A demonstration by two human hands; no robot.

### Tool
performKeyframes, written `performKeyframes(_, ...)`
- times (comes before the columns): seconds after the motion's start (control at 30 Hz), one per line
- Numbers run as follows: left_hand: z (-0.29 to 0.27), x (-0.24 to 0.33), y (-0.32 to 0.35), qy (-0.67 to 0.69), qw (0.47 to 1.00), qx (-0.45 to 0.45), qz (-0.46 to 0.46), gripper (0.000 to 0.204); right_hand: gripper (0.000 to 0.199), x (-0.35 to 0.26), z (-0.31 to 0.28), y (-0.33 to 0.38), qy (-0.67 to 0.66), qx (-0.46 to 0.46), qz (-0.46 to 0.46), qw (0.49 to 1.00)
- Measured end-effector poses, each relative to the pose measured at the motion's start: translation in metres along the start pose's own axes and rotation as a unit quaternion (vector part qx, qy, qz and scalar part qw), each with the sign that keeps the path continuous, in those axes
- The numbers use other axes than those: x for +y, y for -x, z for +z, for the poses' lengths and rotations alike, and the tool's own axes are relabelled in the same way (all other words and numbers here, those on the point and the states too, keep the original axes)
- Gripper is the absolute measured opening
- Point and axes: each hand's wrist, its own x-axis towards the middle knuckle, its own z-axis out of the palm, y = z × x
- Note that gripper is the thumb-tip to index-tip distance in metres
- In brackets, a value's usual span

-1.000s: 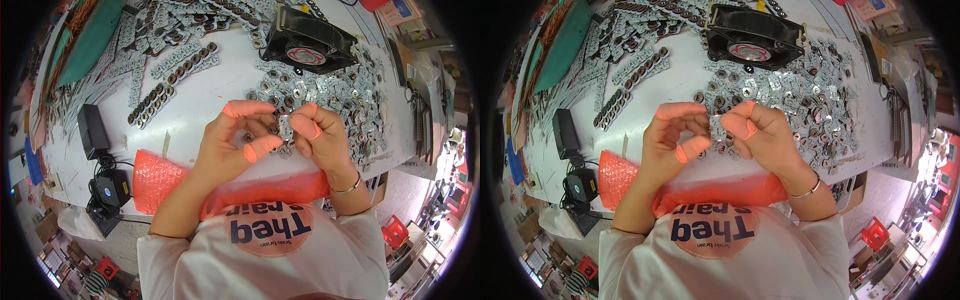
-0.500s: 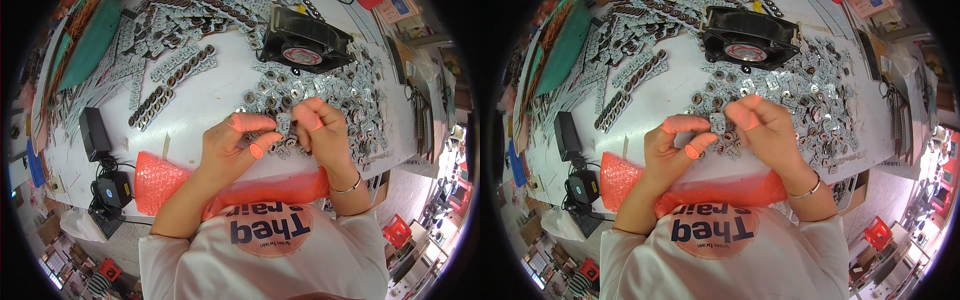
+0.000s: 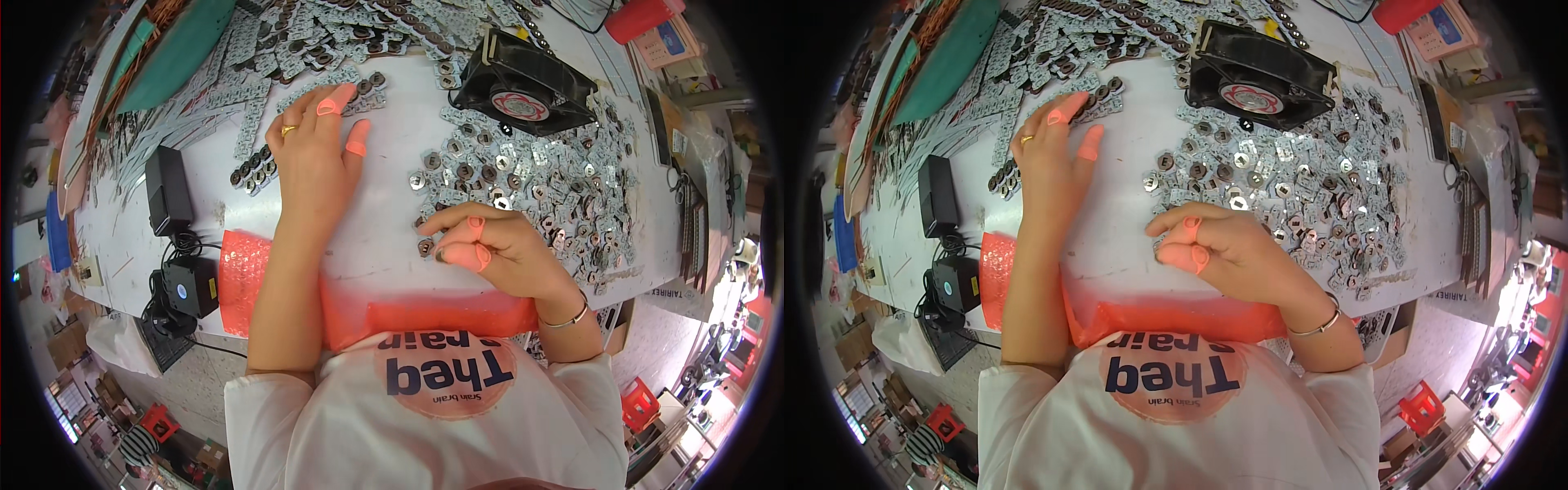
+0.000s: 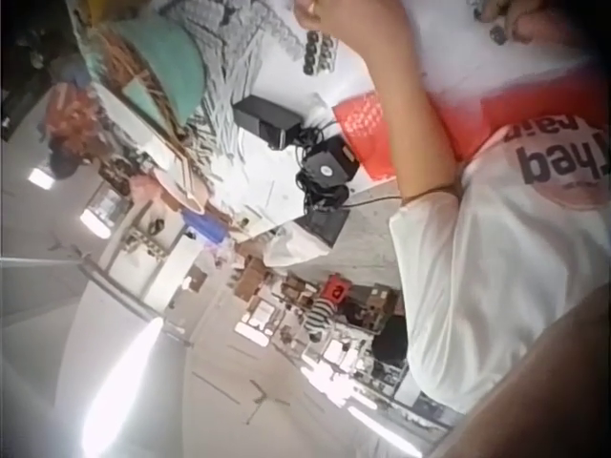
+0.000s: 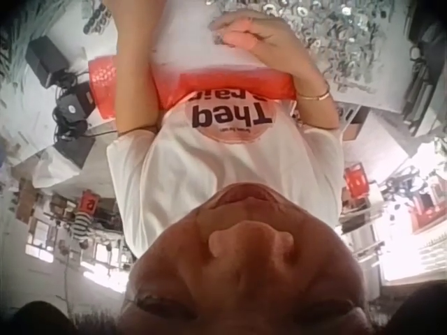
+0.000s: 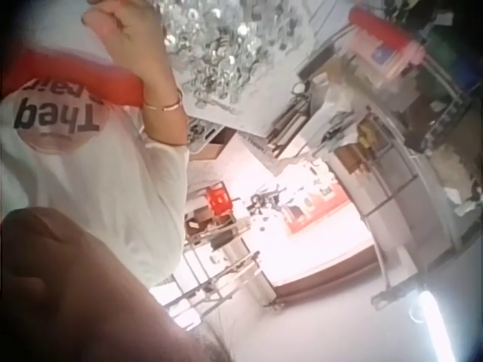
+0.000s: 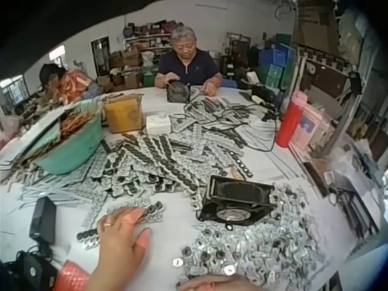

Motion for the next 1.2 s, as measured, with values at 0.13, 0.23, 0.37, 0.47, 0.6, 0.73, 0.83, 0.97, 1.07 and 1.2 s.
performKeyframes(0.13,-0.003,0.0,0.0,-0.059,0.996,-0.054,-0.026,0.04,0.013,-0.001,-0.005,0.004,-0.032,0.065,0.106,0.992)
performKeyframes(0.23,-0.002,-0.003,0.004,-0.043,0.997,-0.059,0.021,0.04,0.016,-0.001,-0.007,0.005,-0.078,0.118,0.129,0.982)
performKeyframes(0.37,-0.01,0.01,0.004,0.019,0.997,-0.053,0.061,0.038,0.018,-0.003,-0.012,0.006,-0.059,0.177,0.146,0.972)
performKeyframes(0.47,-0.018,0.022,0.007,0.092,0.992,-0.051,0.064,0.029,0.018,-0.002,-0.014,0.005,-0.06,0.221,0.152,0.962)
performKeyframes(0.6,-0.03,0.044,0.008,0.342,0.934,-0.098,-0.028,0.018,0.017,-0.001,-0.016,0.004,-0.016,0.258,0.148,0.955)
performKeyframes(0.73,-0.035,0.053,0.011,0.429,0.879,-0.187,-0.092,0.018,0.016,-0.006,-0.017,0.004,-0.027,0.23,0.147,0.962)
performKeyframes(0.83,-0.026,0.057,0.015,0.426,0.891,-0.15,-0.038,0.015,0.014,-0.005,-0.017,0.005,-0.03,0.19,0.173,0.966)
performKeyframes(0.97,-0.025,0.053,0.018,0.389,0.894,-0.217,-0.039,0.017,0.011,0.0,-0.019,0.008,0.069,0.149,0.121,0.979)
performKeyframes(1.07,-0.029,0.055,0.016,0.396,0.89,-0.208,-0.091,0.019,0.011,-0.004,-0.018,0.009,0.058,0.18,0.133,0.973)
performKeyframes(1.2,-0.03,0.053,0.016,0.401,0.88,-0.226,-0.116,0.02,0.013,-0.005,-0.02,0.01,0.069,0.157,0.116,0.978)
